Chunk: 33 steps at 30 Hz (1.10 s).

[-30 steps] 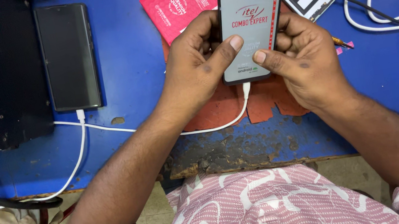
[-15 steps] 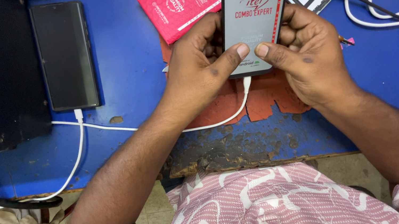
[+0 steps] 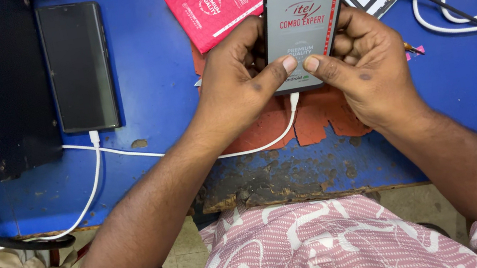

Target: The person holds a smartphone with a protective film, rotates it to show the front and back, and repeatedly presses the screen with fingers. The phone remains connected to a white charging cable throughout the clip.

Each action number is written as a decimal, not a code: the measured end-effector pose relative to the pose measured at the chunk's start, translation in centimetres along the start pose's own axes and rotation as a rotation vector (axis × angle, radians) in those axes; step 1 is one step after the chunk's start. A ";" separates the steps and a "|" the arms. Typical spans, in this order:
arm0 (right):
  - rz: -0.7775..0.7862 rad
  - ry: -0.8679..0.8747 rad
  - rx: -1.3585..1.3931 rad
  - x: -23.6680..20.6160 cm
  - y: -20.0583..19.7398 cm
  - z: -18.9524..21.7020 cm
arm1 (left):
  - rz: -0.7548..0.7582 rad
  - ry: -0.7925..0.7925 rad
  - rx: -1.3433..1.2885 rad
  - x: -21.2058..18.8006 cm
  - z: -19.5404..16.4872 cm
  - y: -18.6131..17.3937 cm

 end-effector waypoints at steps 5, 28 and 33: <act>0.027 0.006 0.001 0.0 0.2 0.0 | -0.025 0.059 -0.023 0.0 -0.6 -0.3; 0.078 0.091 -0.019 0.0 0.6 -0.7 | -0.070 0.017 -0.034 0.1 -0.9 -0.9; 0.060 0.080 -0.026 0.1 0.4 -0.8 | -0.062 0.038 -0.033 0.1 -1.1 -0.8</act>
Point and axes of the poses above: each hand's wrist, its own x-axis towards the middle knuckle, its own y-axis out of the palm, z = x × y, the point moved 6 cm from there along x, towards the middle knuckle, and after that the axes turned 8 degrees about x, right-handed, at the moved point
